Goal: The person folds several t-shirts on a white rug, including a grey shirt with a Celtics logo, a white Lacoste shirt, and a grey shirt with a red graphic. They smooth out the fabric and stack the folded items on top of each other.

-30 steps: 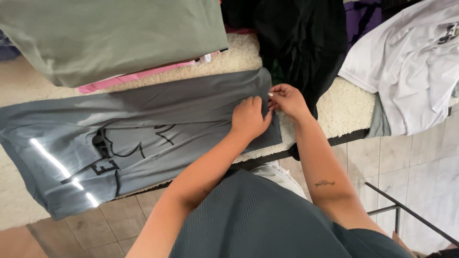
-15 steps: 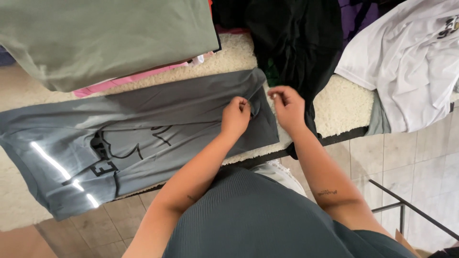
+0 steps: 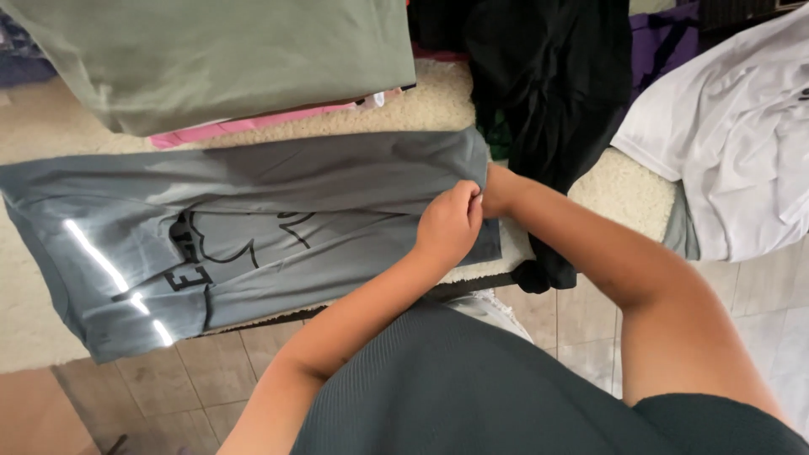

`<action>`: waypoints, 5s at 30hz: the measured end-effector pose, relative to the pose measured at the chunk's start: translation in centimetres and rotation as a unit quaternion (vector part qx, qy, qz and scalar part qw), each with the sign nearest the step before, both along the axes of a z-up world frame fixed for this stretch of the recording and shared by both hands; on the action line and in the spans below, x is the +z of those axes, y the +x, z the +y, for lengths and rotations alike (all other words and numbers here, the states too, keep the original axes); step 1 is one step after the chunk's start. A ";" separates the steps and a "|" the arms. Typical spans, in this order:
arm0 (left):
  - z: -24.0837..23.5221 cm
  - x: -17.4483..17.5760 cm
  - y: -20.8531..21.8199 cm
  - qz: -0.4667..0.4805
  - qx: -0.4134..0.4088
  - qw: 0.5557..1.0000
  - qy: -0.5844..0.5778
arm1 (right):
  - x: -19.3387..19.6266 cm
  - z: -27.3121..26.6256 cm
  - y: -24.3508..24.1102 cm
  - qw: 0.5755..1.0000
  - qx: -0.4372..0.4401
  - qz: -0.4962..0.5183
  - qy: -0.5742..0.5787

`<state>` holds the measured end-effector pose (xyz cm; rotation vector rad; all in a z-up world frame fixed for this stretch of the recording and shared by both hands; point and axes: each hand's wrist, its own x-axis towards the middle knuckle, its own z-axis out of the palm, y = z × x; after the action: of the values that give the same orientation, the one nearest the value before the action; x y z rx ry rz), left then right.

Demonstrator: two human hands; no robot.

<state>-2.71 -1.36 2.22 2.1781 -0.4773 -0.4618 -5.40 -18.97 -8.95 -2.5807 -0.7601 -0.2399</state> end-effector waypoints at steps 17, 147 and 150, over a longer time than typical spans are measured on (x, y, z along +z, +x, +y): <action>1.7 -3.6 0.0 -0.066 -0.069 0.995 -0.036 | 2.6 -1.7 -1.8 0.997 0.023 -0.036 -0.058; 66.6 -0.2 0.1 0.307 0.360 0.835 0.280 | 3.9 60.4 3.9 0.995 0.095 0.031 0.012; 66.4 -3.0 -0.8 0.372 0.327 0.839 0.225 | 6.1 64.9 2.3 0.969 0.221 0.094 0.052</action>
<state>-3.55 65.05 -0.79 2.1812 0.8601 -1.0240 -3.06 45.90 -2.87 -2.2234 -1.1838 0.1002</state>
